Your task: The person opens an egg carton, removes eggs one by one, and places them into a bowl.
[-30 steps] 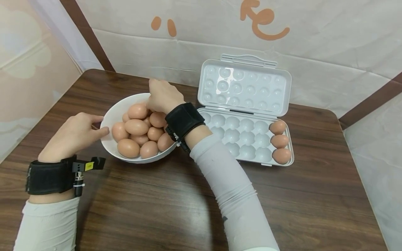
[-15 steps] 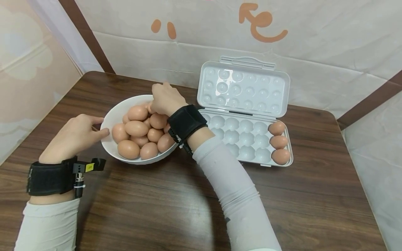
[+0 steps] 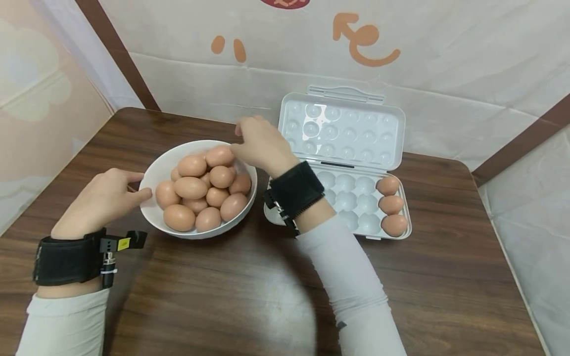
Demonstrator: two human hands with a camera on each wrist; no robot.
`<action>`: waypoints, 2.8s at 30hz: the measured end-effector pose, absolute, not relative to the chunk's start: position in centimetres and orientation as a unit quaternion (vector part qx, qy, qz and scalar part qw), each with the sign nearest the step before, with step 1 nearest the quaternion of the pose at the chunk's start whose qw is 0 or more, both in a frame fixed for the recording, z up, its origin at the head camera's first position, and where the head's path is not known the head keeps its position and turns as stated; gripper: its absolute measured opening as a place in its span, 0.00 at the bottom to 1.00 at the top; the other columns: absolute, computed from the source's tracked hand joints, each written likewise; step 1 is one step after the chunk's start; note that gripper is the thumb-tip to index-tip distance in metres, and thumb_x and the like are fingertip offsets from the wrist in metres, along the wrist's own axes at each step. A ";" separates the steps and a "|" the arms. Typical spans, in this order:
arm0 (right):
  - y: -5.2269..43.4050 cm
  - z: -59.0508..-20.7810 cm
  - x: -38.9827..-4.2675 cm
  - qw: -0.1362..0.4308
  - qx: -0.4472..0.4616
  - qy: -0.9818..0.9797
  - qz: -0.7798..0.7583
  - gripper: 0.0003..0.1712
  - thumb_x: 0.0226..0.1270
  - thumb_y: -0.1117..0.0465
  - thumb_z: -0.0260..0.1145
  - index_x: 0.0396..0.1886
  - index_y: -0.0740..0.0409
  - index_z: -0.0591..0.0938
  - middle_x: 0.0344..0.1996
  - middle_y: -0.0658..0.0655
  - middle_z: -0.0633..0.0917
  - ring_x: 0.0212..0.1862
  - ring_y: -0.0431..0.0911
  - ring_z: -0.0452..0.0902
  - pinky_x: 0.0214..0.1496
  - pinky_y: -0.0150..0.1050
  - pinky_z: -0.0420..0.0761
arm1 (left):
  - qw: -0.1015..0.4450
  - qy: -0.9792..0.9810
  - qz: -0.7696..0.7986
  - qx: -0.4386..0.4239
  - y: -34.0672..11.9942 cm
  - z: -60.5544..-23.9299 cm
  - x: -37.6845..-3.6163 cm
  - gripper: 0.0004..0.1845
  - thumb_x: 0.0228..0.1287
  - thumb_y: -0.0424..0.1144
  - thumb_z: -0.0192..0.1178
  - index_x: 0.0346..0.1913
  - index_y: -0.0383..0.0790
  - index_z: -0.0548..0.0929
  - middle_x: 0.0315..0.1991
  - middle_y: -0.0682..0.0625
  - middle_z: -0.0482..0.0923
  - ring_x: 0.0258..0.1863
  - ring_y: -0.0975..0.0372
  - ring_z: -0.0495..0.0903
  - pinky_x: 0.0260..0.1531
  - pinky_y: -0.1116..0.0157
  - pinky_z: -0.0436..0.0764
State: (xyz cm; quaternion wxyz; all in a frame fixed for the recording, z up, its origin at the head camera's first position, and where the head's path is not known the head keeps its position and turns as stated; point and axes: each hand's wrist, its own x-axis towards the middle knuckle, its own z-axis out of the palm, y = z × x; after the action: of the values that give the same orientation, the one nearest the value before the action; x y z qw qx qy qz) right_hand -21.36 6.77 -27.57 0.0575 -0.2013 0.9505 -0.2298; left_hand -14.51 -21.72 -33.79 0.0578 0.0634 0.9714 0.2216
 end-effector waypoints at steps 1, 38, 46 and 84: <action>7.3 -27.5 -21.1 0.050 -0.200 0.949 -0.237 0.21 0.67 0.54 0.64 0.55 0.61 0.79 0.56 0.59 0.80 0.61 0.50 0.73 0.63 0.45 0.72 | 0.058 0.971 0.222 0.064 -21.7 -33.8 -14.5 0.15 0.65 0.38 0.55 0.46 0.28 0.82 0.24 0.46 0.74 0.25 0.56 0.70 0.21 0.63 0.64; 30.2 -30.6 -8.5 -0.073 0.074 0.963 -0.249 0.28 0.73 0.47 0.58 0.62 0.62 0.75 0.52 0.69 0.81 0.48 0.56 0.78 0.36 0.36 0.70 | 0.053 0.973 0.216 0.066 -22.1 -33.3 -14.9 0.17 0.65 0.38 0.54 0.49 0.28 0.81 0.26 0.44 0.76 0.27 0.54 0.71 0.22 0.62 0.65; 33.0 -32.1 -9.3 0.050 0.071 0.968 -0.234 0.34 0.72 0.44 0.57 0.61 0.70 0.73 0.54 0.75 0.78 0.52 0.65 0.76 0.38 0.41 0.73 | 0.049 0.972 0.220 0.063 -22.1 -33.6 -14.8 0.17 0.64 0.38 0.54 0.48 0.29 0.82 0.25 0.45 0.76 0.26 0.55 0.71 0.22 0.62 0.65; 30.4 -34.4 -10.7 0.111 0.042 0.979 -0.168 0.10 0.56 0.63 0.59 0.38 0.62 0.78 0.26 0.55 0.74 0.29 0.49 0.70 0.30 0.39 0.67 | 0.048 0.971 0.228 0.053 -21.9 -33.4 -14.9 0.16 0.65 0.39 0.54 0.47 0.30 0.83 0.26 0.43 0.77 0.26 0.54 0.72 0.21 0.62 0.65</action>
State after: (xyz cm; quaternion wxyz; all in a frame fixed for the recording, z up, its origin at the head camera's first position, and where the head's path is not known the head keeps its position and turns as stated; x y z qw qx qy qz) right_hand -10.73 30.37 -34.36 0.1108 0.0415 0.9786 -0.1683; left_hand -14.86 -21.91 -33.41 0.0485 0.0534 0.9710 0.2280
